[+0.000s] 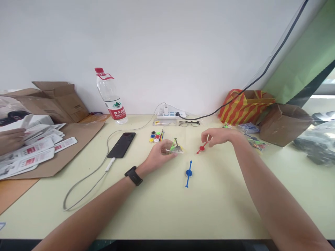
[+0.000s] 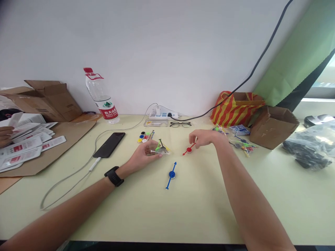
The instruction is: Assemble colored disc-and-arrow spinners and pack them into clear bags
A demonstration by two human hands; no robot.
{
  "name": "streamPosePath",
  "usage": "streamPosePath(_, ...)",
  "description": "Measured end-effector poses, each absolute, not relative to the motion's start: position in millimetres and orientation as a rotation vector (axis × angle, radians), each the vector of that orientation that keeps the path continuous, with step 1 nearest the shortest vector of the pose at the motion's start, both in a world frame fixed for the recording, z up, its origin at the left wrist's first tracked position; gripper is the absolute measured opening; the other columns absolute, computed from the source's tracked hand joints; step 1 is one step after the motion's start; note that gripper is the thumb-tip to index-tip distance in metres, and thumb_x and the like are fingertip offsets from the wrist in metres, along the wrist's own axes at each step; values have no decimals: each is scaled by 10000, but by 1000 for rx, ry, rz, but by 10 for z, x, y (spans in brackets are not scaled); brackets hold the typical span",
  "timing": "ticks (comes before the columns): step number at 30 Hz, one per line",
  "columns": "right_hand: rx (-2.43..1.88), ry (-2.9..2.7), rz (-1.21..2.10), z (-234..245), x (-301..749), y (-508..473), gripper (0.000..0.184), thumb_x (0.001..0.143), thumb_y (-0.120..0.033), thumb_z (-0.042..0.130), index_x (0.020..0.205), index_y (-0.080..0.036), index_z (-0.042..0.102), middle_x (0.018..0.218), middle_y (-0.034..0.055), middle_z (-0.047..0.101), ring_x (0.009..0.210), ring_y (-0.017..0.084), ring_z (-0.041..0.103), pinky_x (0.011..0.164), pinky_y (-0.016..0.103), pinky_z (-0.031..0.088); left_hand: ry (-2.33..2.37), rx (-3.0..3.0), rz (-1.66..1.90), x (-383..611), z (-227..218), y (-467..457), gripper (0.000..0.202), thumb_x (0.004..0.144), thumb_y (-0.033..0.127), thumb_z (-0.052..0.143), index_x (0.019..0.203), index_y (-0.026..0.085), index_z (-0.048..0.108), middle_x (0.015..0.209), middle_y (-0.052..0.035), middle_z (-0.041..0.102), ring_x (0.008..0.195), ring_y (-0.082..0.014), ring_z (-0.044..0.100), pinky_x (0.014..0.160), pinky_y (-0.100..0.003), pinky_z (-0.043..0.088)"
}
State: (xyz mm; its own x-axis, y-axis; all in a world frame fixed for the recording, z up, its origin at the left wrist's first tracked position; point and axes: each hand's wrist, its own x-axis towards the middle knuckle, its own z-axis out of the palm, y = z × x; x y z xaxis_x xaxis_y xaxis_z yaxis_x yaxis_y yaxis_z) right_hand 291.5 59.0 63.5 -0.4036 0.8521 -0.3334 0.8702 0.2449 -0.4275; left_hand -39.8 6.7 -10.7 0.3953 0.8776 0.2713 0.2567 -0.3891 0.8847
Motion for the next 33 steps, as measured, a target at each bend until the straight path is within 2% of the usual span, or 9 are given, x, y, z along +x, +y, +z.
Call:
streamPosePath(4, 1611, 2417, -974, 509, 3018, 672, 289, 669, -365, 797, 922, -234, 751, 1070, 53, 759, 957, 257, 688, 734, 305, 489, 940, 1882, 950, -384, -46, 30, 483, 775, 420, 847, 1171, 209, 669, 1112, -62, 711, 1022, -221, 686, 879, -340, 579)
streamPosePath(7, 1609, 2467, -995, 530, 2992, 682, 264, 694, -408, 794, 863, -207, 765, 955, 60, 774, 897, 244, 685, 722, 302, 480, 912, 1940, 844, -374, 2, 6, 332, 821, 431, 798, 1040, 192, 730, 1052, -61, 735, 989, -222, 690, 830, -317, 573)
streamPosePath(9, 1640, 2506, -995, 592, 2974, 656, 265, 700, -416, 799, 844, -195, 774, 913, 65, 776, 871, 235, 684, 720, 299, 480, 925, 1919, 884, -370, 0, 5, 312, 843, 438, 774, 1029, 190, 745, 1088, -72, 743, 995, -225, 694, 824, -313, 574)
streamPosePath(11, 1677, 2599, -977, 690, 2964, 598, 279, 719, -443, 798, 842, -193, 783, 907, 65, 778, 866, 228, 682, 722, 300, 485, 956, 1861, 923, -370, -23, 14, 378, 855, 452, 765, 1133, 199, 723, 1108, -79, 748, 961, -219, 706, 807, -319, 582)
streamPosePath(16, 1797, 2963, -1014, 1022, 2916, 382, 347, 807, -532, 757, 898, -199, 791, 892, 60, 781, 844, 219, 687, 715, 318, 527, 990, 1634, 875, -365, -73, 24, 616, 867, 526, 753, 1353, 200, 561, 945, -75, 756, 880, -235, 738, 657, -308, 597)
streamPosePath(18, 1855, 3147, -1049, 1149, 2849, 290, 345, 818, -533, 767, 916, -203, 793, 880, 65, 778, 840, 224, 692, 714, 335, 551, 972, 1589, 858, -361, -68, 19, 659, 851, 542, 767, 1362, 194, 540, 925, -78, 749, 894, -243, 737, 615, -290, 589)
streamPosePath(21, 1939, 3428, -1029, 1299, 2689, 161, 303, 807, -492, 810, 930, -215, 800, 899, 68, 771, 846, 227, 700, 743, 364, 584, 927, 1603, 817, -365, -51, 12, 684, 816, 533, 807, 1362, 207, 558, 866, -43, 718, 781, -192, 699, 597, -274, 569)
streamPosePath(25, 1978, 3716, -1006, 1404, 2449, 48, 266, 838, -430, 803, 1013, -231, 801, 937, 65, 766, 854, 225, 710, 804, 408, 611, 886, 1660, 784, -385, -49, 7, 730, 748, 469, 875, 1370, 223, 582, 798, 14, 637, 722, -148, 633, 651, -272, 541)
streamPosePath(33, 1928, 3704, -865, 1280, 2137, 95, 247, 895, -409, 725, 1004, -199, 796, 956, 74, 772, 885, 233, 720, 805, 371, 588, 877, 1762, 779, -380, -28, -12, 631, 786, 409, 849, 1338, 211, 615, 866, -4, 663, 778, -147, 624, 727, -273, 519)
